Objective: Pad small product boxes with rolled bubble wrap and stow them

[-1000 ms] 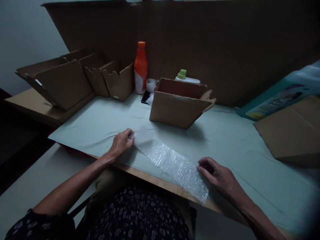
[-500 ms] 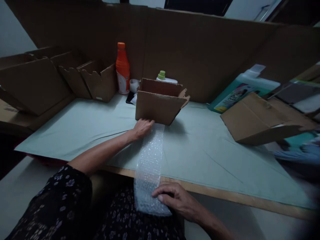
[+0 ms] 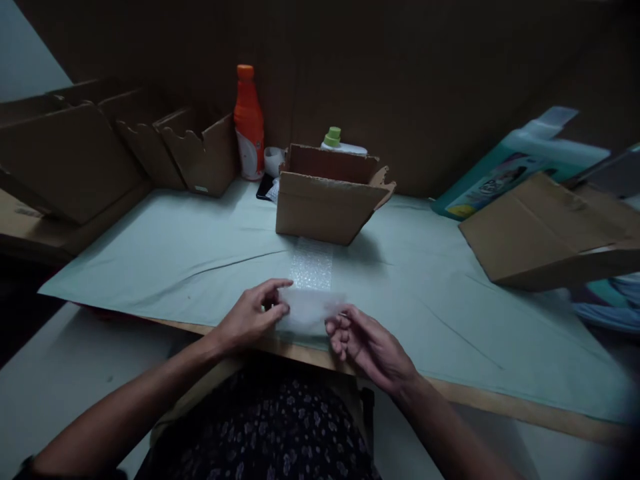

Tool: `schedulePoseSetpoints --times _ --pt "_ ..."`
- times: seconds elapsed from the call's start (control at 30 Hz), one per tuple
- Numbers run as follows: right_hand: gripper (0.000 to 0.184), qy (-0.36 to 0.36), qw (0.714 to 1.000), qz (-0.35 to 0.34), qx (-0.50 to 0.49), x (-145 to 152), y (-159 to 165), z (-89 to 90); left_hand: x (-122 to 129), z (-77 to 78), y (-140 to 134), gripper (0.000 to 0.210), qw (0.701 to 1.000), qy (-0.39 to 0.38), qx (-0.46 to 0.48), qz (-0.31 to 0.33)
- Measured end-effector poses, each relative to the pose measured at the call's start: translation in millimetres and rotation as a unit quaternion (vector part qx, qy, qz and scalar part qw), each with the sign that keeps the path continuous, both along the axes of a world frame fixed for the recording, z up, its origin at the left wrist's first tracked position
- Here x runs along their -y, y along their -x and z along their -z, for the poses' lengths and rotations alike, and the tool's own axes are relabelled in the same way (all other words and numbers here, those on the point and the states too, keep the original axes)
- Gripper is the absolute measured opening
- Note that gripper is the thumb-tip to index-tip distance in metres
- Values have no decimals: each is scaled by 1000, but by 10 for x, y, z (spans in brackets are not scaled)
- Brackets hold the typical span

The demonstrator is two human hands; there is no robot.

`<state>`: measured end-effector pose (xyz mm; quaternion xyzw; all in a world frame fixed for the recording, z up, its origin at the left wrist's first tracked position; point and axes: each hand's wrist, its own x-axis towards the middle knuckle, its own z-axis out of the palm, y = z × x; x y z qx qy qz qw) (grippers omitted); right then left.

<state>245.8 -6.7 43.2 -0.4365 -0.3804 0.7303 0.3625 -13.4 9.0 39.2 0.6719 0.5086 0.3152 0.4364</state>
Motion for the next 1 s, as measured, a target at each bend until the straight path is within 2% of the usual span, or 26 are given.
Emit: schedulePoseSetpoints --times 0.07,0.13,0.2,0.3,0.37,0.43,0.5,0.57,0.67,0.73,0.77,0.87,0.9,0.93,1.0 --pt "44 -61 996 23 59 -26 -35 39 -187 105 -156 50 999 15 2 -32" --pt "43 -170 970 32 170 -6 -93 62 -341 193 -223 57 999 9 -21 -44" --pt "33 -312 906 25 287 30 -131 84 -434 254 -232 61 997 -6 -58 -44" --pt "29 -505 758 -6 412 48 -94 147 -506 303 -230 65 994 -21 -103 -24" --pt "39 -566 685 -50 456 18 -26 206 -534 320 -240 67 990 -19 -142 -8" --pt "45 -580 651 -109 477 -36 36 266 -533 320 -241 68 981 -39 -188 -10" --pt "36 -580 636 -145 489 -94 69 318 -480 298 -218 65 970 -109 -213 -34" --pt "26 -584 631 -146 489 -149 77 354 -370 261 -173 62 956 -210 -201 -35" --pt "23 -581 661 -122 459 -225 84 363 -171 238 -111 56 938 -292 -178 55" --pt "24 -554 699 -122 436 -276 101 339 -83 273 -100 39 936 -288 -177 102" --pt "24 -531 722 -125 426 -301 110 321 -63 302 -105 31 940 -274 -173 105" --pt "23 -453 788 -109 402 -351 107 268 -94 383 -142 29 966 -208 -138 68" --pt "23 -450 793 -84 402 -353 91 257 -124 397 -157 29 974 -180 -127 53" --pt "23 -466 783 -52 408 -346 67 249 -157 404 -172 30 980 -151 -120 42" --pt "25 -536 725 4 432 -313 14 249 -223 408 -200 32 986 -105 -122 33"
